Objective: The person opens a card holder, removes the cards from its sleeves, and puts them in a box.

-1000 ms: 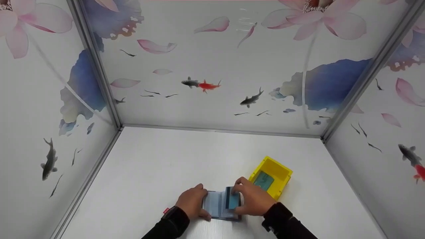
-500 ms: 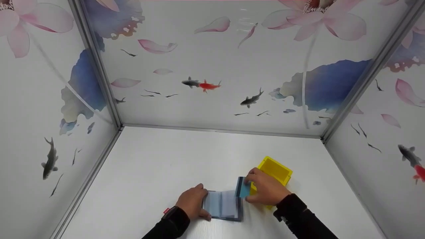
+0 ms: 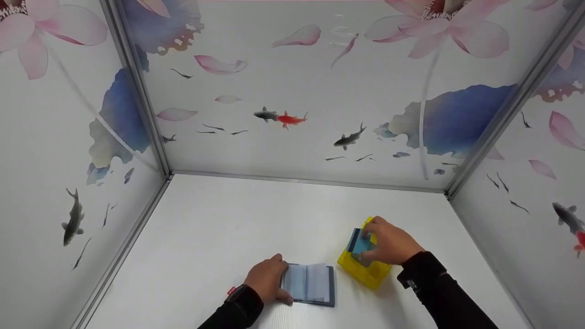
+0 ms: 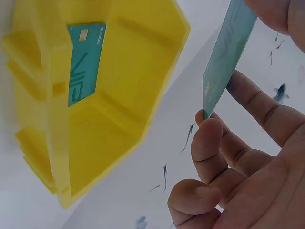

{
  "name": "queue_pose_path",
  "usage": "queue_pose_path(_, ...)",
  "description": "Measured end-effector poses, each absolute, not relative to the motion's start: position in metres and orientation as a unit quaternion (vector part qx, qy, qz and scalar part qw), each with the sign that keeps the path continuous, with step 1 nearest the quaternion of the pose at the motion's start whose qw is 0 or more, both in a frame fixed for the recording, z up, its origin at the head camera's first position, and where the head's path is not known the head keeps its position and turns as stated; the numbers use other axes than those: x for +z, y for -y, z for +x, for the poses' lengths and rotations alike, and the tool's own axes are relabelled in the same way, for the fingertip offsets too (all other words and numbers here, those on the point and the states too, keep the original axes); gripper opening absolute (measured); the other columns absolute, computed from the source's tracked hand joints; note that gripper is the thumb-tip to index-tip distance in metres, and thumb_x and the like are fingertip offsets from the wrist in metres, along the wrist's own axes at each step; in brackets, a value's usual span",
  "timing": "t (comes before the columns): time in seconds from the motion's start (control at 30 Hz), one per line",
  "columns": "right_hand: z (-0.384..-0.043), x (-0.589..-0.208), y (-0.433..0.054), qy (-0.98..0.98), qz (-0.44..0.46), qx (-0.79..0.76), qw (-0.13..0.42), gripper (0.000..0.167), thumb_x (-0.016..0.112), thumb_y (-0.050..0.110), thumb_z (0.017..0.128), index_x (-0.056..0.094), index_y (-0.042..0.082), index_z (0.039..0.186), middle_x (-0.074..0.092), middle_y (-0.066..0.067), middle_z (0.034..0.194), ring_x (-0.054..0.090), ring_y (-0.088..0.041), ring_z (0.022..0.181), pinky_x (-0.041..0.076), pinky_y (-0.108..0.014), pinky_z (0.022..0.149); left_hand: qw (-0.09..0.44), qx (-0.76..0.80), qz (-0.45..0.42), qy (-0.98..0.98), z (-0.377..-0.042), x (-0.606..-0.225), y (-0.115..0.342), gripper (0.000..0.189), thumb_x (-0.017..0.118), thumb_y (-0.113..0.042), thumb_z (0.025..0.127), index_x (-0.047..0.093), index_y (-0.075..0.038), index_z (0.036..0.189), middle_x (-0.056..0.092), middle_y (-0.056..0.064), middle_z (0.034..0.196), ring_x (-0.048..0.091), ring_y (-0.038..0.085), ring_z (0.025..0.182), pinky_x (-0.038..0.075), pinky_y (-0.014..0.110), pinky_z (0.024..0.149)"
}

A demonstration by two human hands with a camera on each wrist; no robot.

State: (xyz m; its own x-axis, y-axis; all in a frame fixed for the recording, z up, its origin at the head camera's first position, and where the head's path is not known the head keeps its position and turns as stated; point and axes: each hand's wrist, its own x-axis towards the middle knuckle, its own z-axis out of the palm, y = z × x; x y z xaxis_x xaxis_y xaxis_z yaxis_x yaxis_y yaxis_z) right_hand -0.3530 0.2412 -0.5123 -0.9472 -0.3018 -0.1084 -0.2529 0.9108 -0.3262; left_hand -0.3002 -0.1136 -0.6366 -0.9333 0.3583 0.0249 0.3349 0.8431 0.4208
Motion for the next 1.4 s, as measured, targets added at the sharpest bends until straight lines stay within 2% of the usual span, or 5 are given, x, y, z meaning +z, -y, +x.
queue_pose_path(0.23, -0.37, -0.512, -0.256, -0.98, -0.13, -0.123, 0.081, 0.052, 0.098, 0.035, 0.085, 0.079, 0.011, 0.127, 0.066, -0.01, 0.13, 0.064, -0.023, 0.101, 0.065, -0.044, 0.097, 0.019, 0.207, 0.197, -0.958, -0.3, -0.638, 0.115, 0.08, 0.113, -0.047, 0.06, 0.08, -0.009, 0.122, 0.058, -0.008, 0.097, 0.052, 0.007, 0.081, 0.055, 0.029, 0.079)
queue_pose_path(0.4, -0.379, -0.513, -0.26, -0.982, -0.123, -0.101, 0.104, 0.057, 0.098, 0.036, 0.085, 0.077, 0.006, 0.128, 0.067, -0.011, 0.125, 0.063, -0.025, 0.101, 0.062, -0.046, 0.097, 0.026, 0.208, 0.193, -0.958, -0.301, -0.637, 0.115, 0.08, 0.113, -0.047, 0.061, 0.08, -0.009, 0.123, 0.059, -0.008, 0.098, 0.053, 0.008, 0.083, 0.056, 0.031, 0.08)
queue_pose_path(0.73, -0.399, -0.517, -0.256, -0.98, -0.089, -0.094, 0.15, 0.041, 0.097, 0.036, 0.087, 0.08, 0.01, 0.113, 0.071, -0.01, 0.126, 0.065, -0.024, 0.096, 0.062, -0.041, 0.09, 0.021, 0.2, 0.199, -0.959, -0.301, -0.639, 0.116, 0.082, 0.112, -0.05, 0.061, 0.08, -0.008, 0.123, 0.061, -0.006, 0.1, 0.055, 0.008, 0.083, 0.057, 0.032, 0.08)
queue_pose_path(1.03, -0.401, -0.52, -0.249, -0.979, -0.1, -0.062, 0.169, 0.037, 0.095, 0.034, 0.09, 0.075, 0.008, 0.106, 0.073, -0.006, 0.103, 0.065, -0.022, 0.087, 0.059, -0.041, 0.081, 0.02, 0.207, 0.196, -0.958, -0.301, -0.64, 0.115, 0.082, 0.113, -0.049, 0.061, 0.08, -0.008, 0.124, 0.059, -0.007, 0.099, 0.053, 0.008, 0.082, 0.055, 0.031, 0.078)
queue_pose_path(1.4, -0.4, -0.534, -0.232, -0.979, -0.088, -0.049, 0.18, 0.029, 0.095, 0.027, 0.09, 0.072, 0.01, 0.082, 0.071, -0.001, 0.081, 0.064, -0.019, 0.074, 0.054, -0.034, 0.07, 0.02, 0.19, 0.191, -0.963, -0.302, -0.64, 0.114, 0.08, 0.113, -0.05, 0.06, 0.08, -0.01, 0.121, 0.058, -0.008, 0.097, 0.052, 0.008, 0.081, 0.054, 0.03, 0.076)
